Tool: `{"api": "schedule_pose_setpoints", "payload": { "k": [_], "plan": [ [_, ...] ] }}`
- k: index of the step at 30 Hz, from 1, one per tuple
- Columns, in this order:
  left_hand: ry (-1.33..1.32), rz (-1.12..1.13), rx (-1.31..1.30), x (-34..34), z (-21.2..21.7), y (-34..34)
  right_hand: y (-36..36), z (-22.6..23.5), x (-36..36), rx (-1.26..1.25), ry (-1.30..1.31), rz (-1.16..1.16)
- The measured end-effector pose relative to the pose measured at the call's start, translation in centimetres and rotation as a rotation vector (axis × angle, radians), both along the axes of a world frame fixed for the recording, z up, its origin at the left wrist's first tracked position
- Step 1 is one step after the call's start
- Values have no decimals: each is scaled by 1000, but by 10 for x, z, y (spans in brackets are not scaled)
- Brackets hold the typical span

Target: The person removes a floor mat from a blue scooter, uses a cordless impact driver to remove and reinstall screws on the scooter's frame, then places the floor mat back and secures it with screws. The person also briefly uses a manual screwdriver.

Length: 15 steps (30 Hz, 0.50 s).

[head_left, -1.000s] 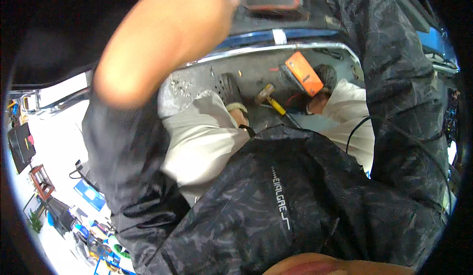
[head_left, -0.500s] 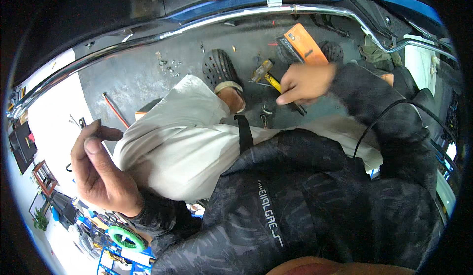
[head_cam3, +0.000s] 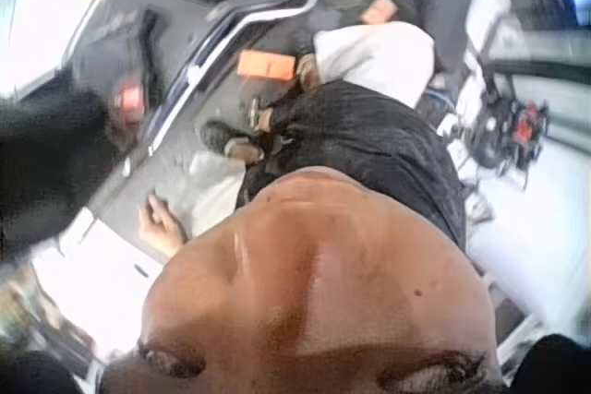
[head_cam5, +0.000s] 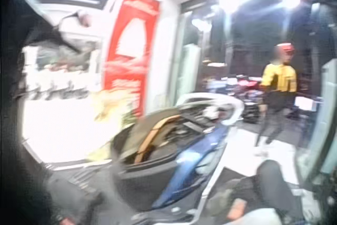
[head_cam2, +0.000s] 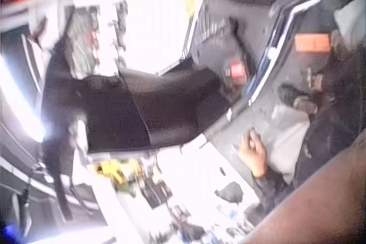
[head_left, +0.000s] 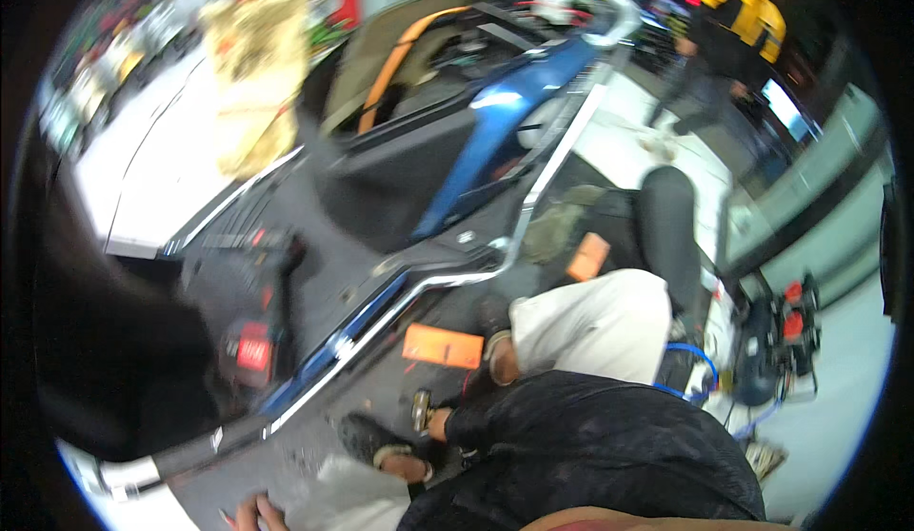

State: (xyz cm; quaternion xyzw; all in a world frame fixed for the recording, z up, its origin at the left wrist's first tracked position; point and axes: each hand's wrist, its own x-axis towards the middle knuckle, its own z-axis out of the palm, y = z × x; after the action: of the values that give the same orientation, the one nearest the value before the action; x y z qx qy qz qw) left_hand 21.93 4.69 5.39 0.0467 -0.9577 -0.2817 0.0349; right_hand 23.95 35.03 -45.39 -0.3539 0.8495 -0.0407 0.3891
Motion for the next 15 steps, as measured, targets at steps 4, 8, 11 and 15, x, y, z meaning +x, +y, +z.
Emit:
{"api": "schedule_pose_setpoints", "payload": {
  "k": [4,8,11,15],
  "plan": [
    [-46,5,58,-5,14,14,-10,46,-27,-98,57,-84],
    [158,-26,92,-15,-12,14,36,101,-62,-229,98,-181],
    [151,-170,69,-17,-34,9,56,153,-69,-322,90,-182],
    [502,-360,153,-25,-25,59,61,221,-69,-378,95,-270]
  ]
}}
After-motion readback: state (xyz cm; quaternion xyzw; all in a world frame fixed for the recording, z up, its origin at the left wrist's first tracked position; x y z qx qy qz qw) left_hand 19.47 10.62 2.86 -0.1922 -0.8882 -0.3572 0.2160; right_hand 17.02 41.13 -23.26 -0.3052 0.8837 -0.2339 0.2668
